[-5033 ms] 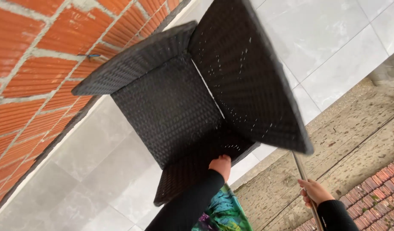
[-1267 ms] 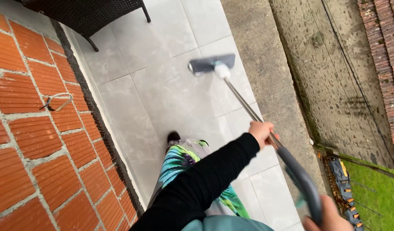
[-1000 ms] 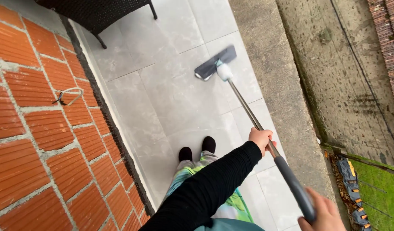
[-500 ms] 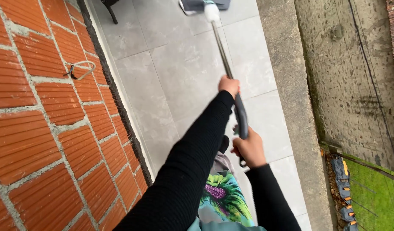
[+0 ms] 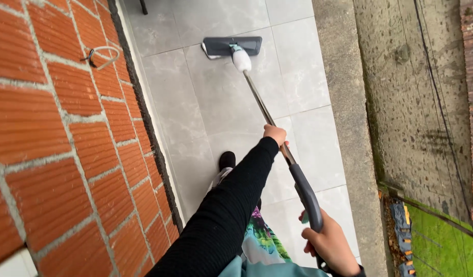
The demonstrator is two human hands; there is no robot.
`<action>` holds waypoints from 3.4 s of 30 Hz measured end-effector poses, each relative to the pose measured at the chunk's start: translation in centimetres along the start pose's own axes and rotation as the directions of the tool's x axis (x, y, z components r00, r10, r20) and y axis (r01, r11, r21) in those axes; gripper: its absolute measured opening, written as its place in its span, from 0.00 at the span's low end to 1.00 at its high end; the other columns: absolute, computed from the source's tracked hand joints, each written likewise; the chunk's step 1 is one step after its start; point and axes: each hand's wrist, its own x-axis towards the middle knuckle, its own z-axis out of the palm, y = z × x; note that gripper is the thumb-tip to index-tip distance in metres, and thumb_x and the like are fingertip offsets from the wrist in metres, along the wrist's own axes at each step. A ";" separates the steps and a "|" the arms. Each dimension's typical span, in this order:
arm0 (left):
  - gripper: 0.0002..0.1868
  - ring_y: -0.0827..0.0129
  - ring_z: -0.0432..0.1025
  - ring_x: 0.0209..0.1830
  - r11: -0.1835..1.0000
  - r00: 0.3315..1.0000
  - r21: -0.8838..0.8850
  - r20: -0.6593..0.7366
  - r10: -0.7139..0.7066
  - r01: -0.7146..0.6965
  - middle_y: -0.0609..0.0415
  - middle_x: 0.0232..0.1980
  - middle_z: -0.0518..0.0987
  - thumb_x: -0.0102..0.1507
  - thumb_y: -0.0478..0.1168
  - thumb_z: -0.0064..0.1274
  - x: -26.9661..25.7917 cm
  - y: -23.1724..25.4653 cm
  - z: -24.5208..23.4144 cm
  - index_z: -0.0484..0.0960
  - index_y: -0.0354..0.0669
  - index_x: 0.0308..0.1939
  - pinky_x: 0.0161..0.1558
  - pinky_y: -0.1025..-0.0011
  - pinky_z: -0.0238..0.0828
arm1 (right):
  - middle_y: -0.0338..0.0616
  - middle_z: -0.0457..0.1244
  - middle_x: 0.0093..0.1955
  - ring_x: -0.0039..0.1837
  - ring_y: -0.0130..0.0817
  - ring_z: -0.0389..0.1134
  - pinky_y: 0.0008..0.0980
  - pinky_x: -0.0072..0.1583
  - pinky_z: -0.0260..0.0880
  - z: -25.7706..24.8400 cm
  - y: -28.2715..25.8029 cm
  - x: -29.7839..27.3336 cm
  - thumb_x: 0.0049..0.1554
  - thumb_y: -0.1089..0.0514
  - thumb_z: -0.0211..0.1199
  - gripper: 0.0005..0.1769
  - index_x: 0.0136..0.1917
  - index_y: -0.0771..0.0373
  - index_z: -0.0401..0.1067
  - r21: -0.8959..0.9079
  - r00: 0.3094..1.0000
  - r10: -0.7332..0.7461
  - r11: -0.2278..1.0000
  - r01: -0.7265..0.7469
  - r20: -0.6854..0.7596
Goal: The person mops the tiled floor of a balcony using a spray mop. They move a black wicker chair to clean the area underneath and then reposition the chair.
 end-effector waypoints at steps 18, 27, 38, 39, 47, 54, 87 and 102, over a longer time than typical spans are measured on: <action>0.08 0.49 0.76 0.21 0.969 0.977 -0.129 -0.051 0.206 -0.211 0.41 0.31 0.73 0.65 0.33 0.52 -14.6 -16.4 -0.8 0.72 0.30 0.36 0.21 0.57 0.77 | 0.35 0.77 0.51 0.52 0.32 0.74 0.26 0.59 0.64 -5.6 19.3 -0.9 0.46 0.54 0.70 0.22 0.55 0.46 0.86 -0.388 0.985 -0.156 0.905 0.173 0.075; 0.13 0.65 0.59 0.15 0.847 0.975 -0.485 -0.071 0.209 -0.217 0.47 0.27 0.61 0.64 0.28 0.44 -13.3 -14.1 0.6 0.57 0.44 0.45 0.14 0.62 0.60 | 0.50 0.68 0.34 0.39 0.42 0.67 0.33 0.47 0.64 -3.4 15.1 -3.8 0.51 0.46 0.69 0.18 0.54 0.49 0.73 -0.455 0.976 -0.141 0.889 0.051 -0.166; 0.35 0.66 0.60 0.17 0.893 0.950 -0.383 0.099 0.296 -0.239 0.48 0.25 0.64 0.63 0.26 0.46 -15.3 -4.2 -5.3 0.54 0.52 0.72 0.21 0.63 0.73 | 0.32 0.44 0.26 0.26 0.22 0.42 0.26 0.27 0.39 10.8 5.4 3.8 0.59 0.63 0.52 0.18 0.31 0.54 0.51 0.925 0.977 -0.116 0.359 -0.125 0.178; 0.35 0.66 0.60 0.17 0.891 0.950 -0.384 0.098 0.298 -0.240 0.48 0.25 0.64 0.63 0.26 0.46 -10.9 -3.4 -5.5 0.54 0.52 0.72 0.21 0.63 0.73 | 0.32 0.44 0.26 0.26 0.22 0.42 0.26 0.27 0.39 11.6 4.1 5.9 0.59 0.63 0.52 0.18 0.31 0.54 0.51 0.924 0.977 -0.118 0.361 -0.125 0.178; 0.09 0.46 0.76 0.16 0.860 0.889 -0.229 -0.082 0.450 -0.456 0.29 0.21 0.75 0.55 0.29 0.47 4.5 10.1 -11.6 0.79 0.20 0.29 0.21 0.48 0.80 | 0.44 0.52 0.27 0.22 0.35 0.56 0.38 0.24 0.62 18.9 -7.8 13.6 0.53 0.69 0.58 0.11 0.47 0.62 0.60 0.728 0.960 -0.276 0.667 0.158 0.044; 0.08 0.59 0.76 0.11 0.837 0.828 0.199 -0.153 0.540 -0.509 0.43 0.19 0.81 0.51 0.33 0.48 -4.5 13.5 -19.7 0.82 0.31 0.25 0.13 0.55 0.81 | 0.51 0.56 0.21 0.21 0.41 0.62 0.39 0.23 0.62 17.2 -10.7 4.9 0.52 0.67 0.58 0.13 0.50 0.69 0.62 0.376 0.908 -0.415 0.852 0.365 0.058; 0.32 0.53 0.78 0.32 0.958 0.992 -0.266 -0.089 0.089 -0.110 0.35 0.44 0.74 0.57 0.25 0.51 -16.4 -29.4 -6.1 0.52 0.44 0.58 0.32 0.48 0.83 | 0.56 0.59 0.18 0.18 0.44 0.61 0.39 0.23 0.62 -8.4 25.7 -4.2 0.48 0.76 0.60 0.28 0.62 0.63 0.73 -0.318 0.952 -0.098 0.928 0.193 0.290; 0.35 0.54 0.81 0.39 0.931 0.939 -0.122 -0.036 0.342 -0.343 0.33 0.58 0.66 0.60 0.30 0.47 -13.3 -17.5 -24.4 0.47 0.45 0.68 0.34 0.60 0.84 | 0.64 0.69 0.39 0.42 0.68 0.69 0.55 0.42 0.64 17.3 16.9 11.2 0.54 0.54 0.62 0.20 0.54 0.59 0.56 -0.542 0.656 -0.615 0.402 0.738 0.437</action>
